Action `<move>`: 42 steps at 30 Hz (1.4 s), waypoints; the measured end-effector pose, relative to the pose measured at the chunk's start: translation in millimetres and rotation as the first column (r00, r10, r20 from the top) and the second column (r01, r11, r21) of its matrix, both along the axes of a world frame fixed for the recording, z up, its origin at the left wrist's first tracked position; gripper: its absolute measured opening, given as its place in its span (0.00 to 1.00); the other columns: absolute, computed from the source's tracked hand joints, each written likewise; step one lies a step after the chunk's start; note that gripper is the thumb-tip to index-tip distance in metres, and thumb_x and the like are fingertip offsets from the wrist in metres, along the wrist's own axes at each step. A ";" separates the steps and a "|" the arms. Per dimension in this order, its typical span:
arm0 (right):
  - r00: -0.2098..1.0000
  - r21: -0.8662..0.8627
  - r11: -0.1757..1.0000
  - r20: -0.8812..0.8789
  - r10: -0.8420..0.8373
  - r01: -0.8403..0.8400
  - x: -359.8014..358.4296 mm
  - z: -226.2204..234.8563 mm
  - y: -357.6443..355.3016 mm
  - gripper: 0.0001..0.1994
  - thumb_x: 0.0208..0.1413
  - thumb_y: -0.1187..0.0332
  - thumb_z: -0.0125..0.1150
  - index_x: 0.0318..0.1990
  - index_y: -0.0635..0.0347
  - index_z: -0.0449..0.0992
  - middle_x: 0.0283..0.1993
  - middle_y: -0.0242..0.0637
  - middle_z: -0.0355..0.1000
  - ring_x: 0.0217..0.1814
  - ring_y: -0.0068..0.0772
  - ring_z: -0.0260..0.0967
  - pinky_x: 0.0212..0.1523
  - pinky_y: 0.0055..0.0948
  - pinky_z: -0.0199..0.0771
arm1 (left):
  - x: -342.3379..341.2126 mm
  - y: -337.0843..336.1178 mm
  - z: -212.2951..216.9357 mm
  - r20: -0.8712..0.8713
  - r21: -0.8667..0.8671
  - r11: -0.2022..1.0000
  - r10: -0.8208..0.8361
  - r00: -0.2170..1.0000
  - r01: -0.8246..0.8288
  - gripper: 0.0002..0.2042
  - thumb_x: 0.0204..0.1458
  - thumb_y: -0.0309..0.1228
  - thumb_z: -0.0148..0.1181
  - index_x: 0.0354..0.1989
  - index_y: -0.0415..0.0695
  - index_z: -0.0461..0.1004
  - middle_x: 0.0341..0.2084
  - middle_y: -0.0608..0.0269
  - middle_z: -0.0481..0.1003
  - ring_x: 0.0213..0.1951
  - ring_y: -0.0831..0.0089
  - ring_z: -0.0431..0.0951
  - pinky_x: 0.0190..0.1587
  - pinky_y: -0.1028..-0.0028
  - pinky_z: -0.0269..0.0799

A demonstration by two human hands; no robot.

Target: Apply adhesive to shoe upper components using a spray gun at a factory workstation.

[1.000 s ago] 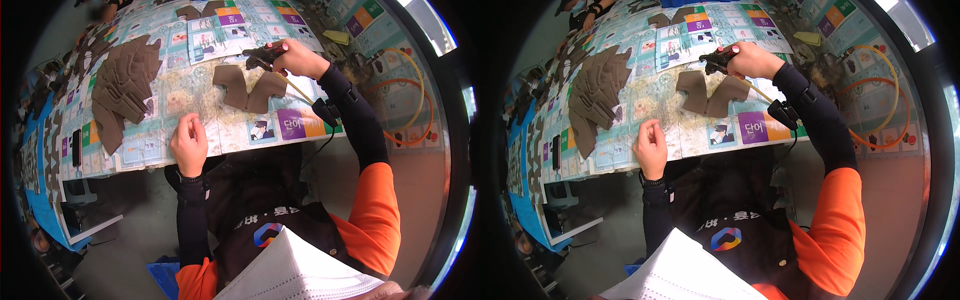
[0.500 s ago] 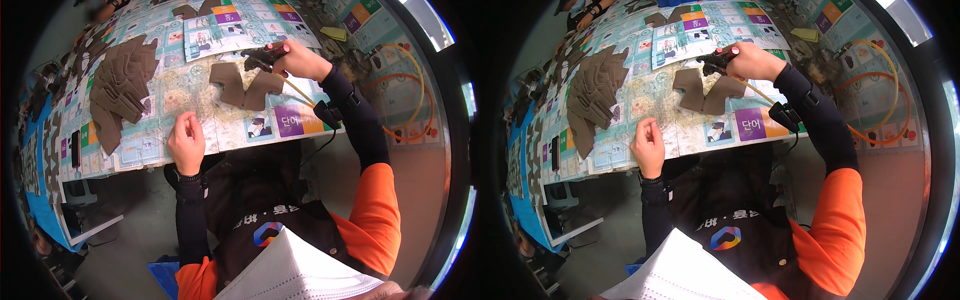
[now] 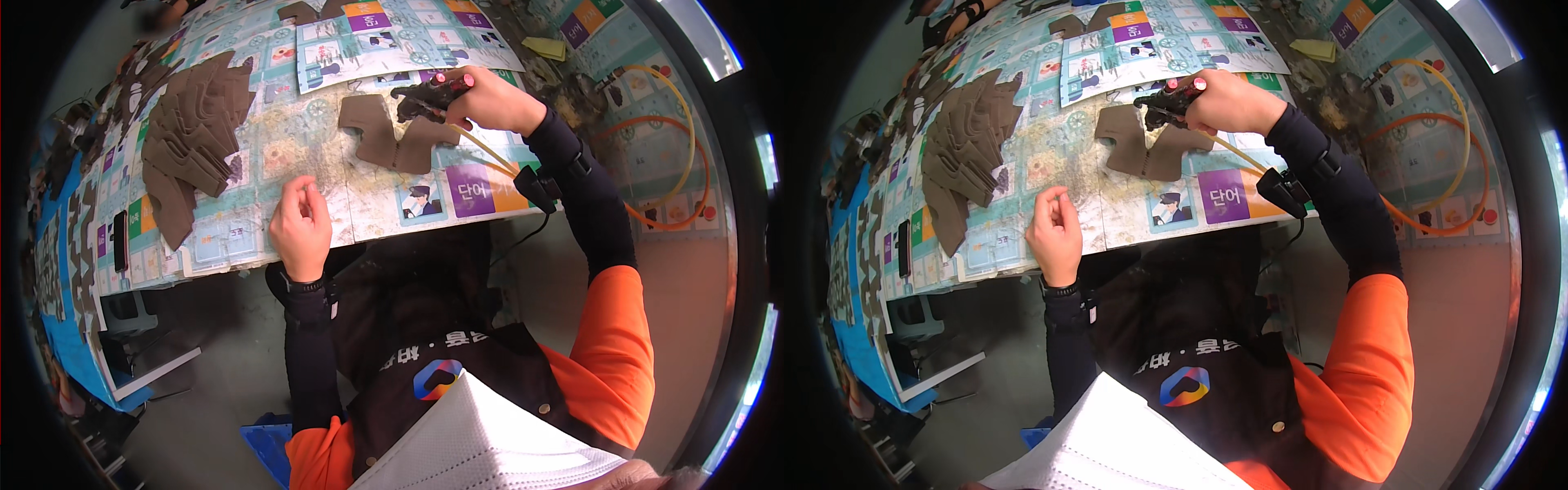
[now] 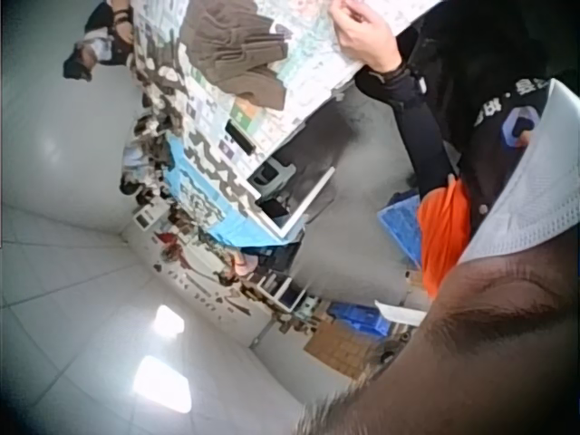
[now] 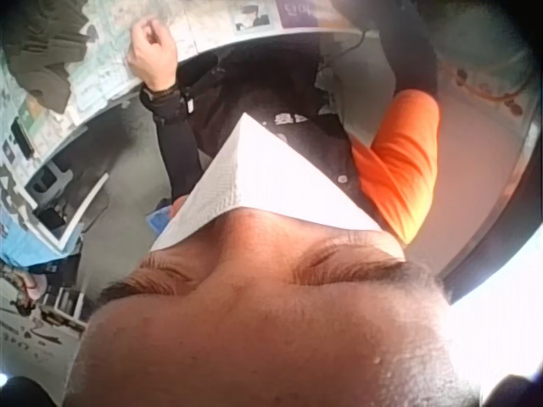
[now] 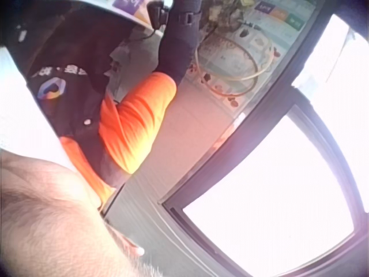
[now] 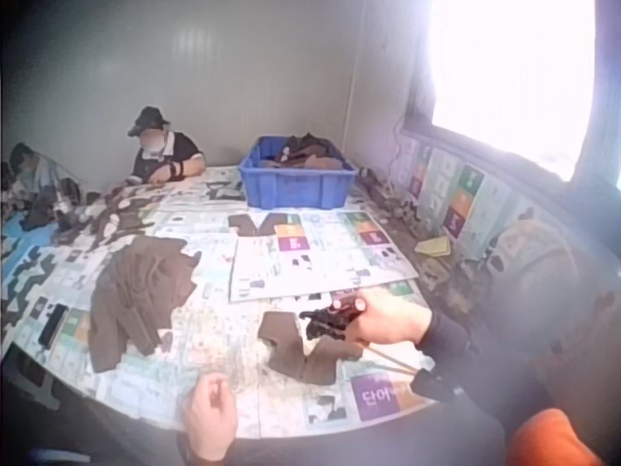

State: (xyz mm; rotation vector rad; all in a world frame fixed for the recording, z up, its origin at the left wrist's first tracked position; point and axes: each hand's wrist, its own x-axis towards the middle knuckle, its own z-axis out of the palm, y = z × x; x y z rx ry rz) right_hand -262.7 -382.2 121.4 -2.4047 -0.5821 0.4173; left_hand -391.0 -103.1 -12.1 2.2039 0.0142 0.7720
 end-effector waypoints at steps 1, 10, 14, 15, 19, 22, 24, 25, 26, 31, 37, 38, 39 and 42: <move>1.000 -0.009 1.000 0.020 0.023 -0.023 -0.3 -1.1 0.2 0.04 0.38 0.75 0.60 0.22 0.67 0.74 0.21 0.39 0.68 0.21 0.32 0.63 0.26 0.30 0.65 | -0.1 -0.1 0.1 -0.004 -0.004 1.000 0.001 1.000 -0.001 0.04 0.57 0.25 0.59 0.39 0.44 0.75 0.18 0.62 0.72 0.20 0.66 0.74 0.24 0.67 0.68; 0.997 0.007 0.999 -0.065 -0.044 0.044 -15.1 3.3 2.2 0.12 0.39 0.72 0.60 0.34 0.69 0.75 0.18 0.35 0.69 0.20 0.27 0.64 0.25 0.28 0.65 | 0.0 -0.6 -0.6 -0.006 -0.005 1.000 0.005 1.000 -0.005 0.04 0.57 0.25 0.58 0.39 0.44 0.75 0.18 0.61 0.73 0.20 0.65 0.75 0.25 0.67 0.69; 0.996 0.023 0.997 -0.051 -0.072 0.074 -28.5 4.5 3.8 0.07 0.39 0.72 0.58 0.26 0.65 0.76 0.17 0.38 0.69 0.19 0.33 0.66 0.24 0.30 0.66 | 0.1 -0.6 -1.0 -0.047 -0.013 1.000 -0.003 0.999 0.002 0.04 0.57 0.25 0.58 0.39 0.45 0.75 0.19 0.60 0.74 0.21 0.65 0.76 0.25 0.67 0.70; 0.997 0.068 0.996 -0.043 -0.057 0.060 -28.8 4.5 3.8 0.07 0.39 0.72 0.58 0.26 0.65 0.76 0.17 0.38 0.69 0.19 0.33 0.66 0.24 0.30 0.66 | 0.2 -0.7 -1.2 -0.016 -0.006 1.000 0.007 1.000 -0.007 0.04 0.57 0.25 0.58 0.39 0.45 0.75 0.19 0.60 0.74 0.21 0.65 0.76 0.25 0.67 0.70; 0.991 0.024 1.000 -0.130 0.002 0.001 -27.5 0.9 3.7 0.12 0.41 0.74 0.59 0.36 0.67 0.78 0.18 0.36 0.70 0.20 0.29 0.67 0.26 0.28 0.67 | -0.1 -0.8 -1.8 -0.022 -0.013 1.000 0.008 1.000 -0.009 0.04 0.57 0.25 0.58 0.40 0.45 0.75 0.19 0.60 0.74 0.21 0.64 0.76 0.26 0.66 0.70; 0.988 0.019 1.000 -0.153 0.011 -0.008 -30.1 -1.5 3.3 0.17 0.41 0.77 0.58 0.43 0.69 0.77 0.19 0.34 0.69 0.21 0.25 0.66 0.26 0.27 0.67 | 1.2 -1.1 -2.3 0.007 0.005 1.000 0.001 1.000 -0.001 0.04 0.58 0.25 0.57 0.40 0.44 0.75 0.17 0.62 0.72 0.19 0.70 0.73 0.25 0.70 0.68; 0.988 0.035 0.999 -0.155 0.008 -0.002 -34.2 -1.8 3.2 0.16 0.42 0.76 0.58 0.42 0.69 0.78 0.19 0.35 0.69 0.21 0.25 0.66 0.26 0.27 0.67 | 1.8 -1.2 -2.5 0.043 0.025 1.000 -0.008 0.999 0.007 0.04 0.60 0.24 0.57 0.41 0.43 0.74 0.15 0.64 0.69 0.17 0.76 0.69 0.24 0.74 0.66; 0.993 0.031 0.999 -0.115 0.017 -0.014 -36.4 -1.8 3.3 0.16 0.42 0.76 0.58 0.41 0.69 0.77 0.20 0.35 0.70 0.21 0.26 0.66 0.26 0.27 0.67 | 1.8 -1.3 -2.6 0.042 0.024 1.000 -0.010 0.999 0.009 0.03 0.60 0.24 0.56 0.41 0.43 0.74 0.14 0.65 0.69 0.17 0.76 0.68 0.24 0.74 0.66; 0.997 -0.020 1.000 -0.080 0.011 -0.012 -38.3 -1.7 3.6 0.15 0.42 0.76 0.57 0.41 0.69 0.77 0.20 0.36 0.70 0.21 0.26 0.67 0.26 0.28 0.67 | 1.7 -1.3 -2.5 0.036 0.019 0.999 -0.030 0.999 0.029 0.03 0.60 0.24 0.56 0.41 0.43 0.74 0.14 0.65 0.69 0.17 0.77 0.68 0.24 0.74 0.66; 1.000 0.041 0.999 -0.016 0.020 -0.020 -40.5 -1.5 4.4 0.15 0.43 0.76 0.58 0.41 0.69 0.77 0.20 0.37 0.71 0.21 0.26 0.68 0.26 0.28 0.68 | 0.7 -1.4 -2.4 0.000 0.002 1.000 0.000 1.000 0.000 0.04 0.59 0.24 0.57 0.40 0.44 0.75 0.17 0.62 0.72 0.19 0.71 0.72 0.25 0.70 0.68; 0.998 0.064 0.996 0.016 -0.062 0.060 -36.9 -1.5 2.3 0.12 0.46 0.72 0.60 0.39 0.67 0.77 0.28 0.54 0.73 0.30 0.56 0.70 0.33 0.40 0.71 | 1.5 -1.7 -2.0 0.035 0.014 1.000 -0.012 0.999 0.011 0.03 0.60 0.24 0.56 0.41 0.42 0.74 0.14 0.65 0.69 0.17 0.77 0.68 0.24 0.74 0.65; 0.997 0.011 0.997 0.013 -0.076 0.076 -36.8 -1.2 2.3 0.13 0.46 0.71 0.60 0.40 0.67 0.76 0.27 0.54 0.73 0.29 0.56 0.69 0.33 0.40 0.70 | 1.4 -1.7 -1.7 0.032 0.014 0.999 -0.029 0.999 0.029 0.03 0.60 0.24 0.56 0.41 0.42 0.74 0.14 0.64 0.69 0.17 0.77 0.68 0.24 0.74 0.66; 0.998 0.070 0.997 0.030 -0.046 0.044 -37.2 -0.7 2.1 0.13 0.46 0.71 0.60 0.40 0.67 0.76 0.27 0.54 0.73 0.29 0.56 0.69 0.33 0.40 0.70 | 0.9 -1.6 -1.4 0.040 0.019 1.000 -0.010 0.999 0.009 0.03 0.60 0.24 0.56 0.41 0.42 0.74 0.14 0.64 0.69 0.17 0.77 0.68 0.24 0.74 0.66; 1.000 0.052 0.998 0.003 -0.022 0.022 -42.2 0.6 1.9 0.14 0.46 0.72 0.60 0.41 0.67 0.76 0.28 0.54 0.73 0.28 0.55 0.69 0.33 0.39 0.70 | -0.2 -1.4 -0.7 -0.032 -0.011 1.000 0.005 0.999 -0.005 0.04 0.57 0.25 0.58 0.40 0.45 0.75 0.19 0.60 0.75 0.21 0.63 0.77 0.26 0.66 0.71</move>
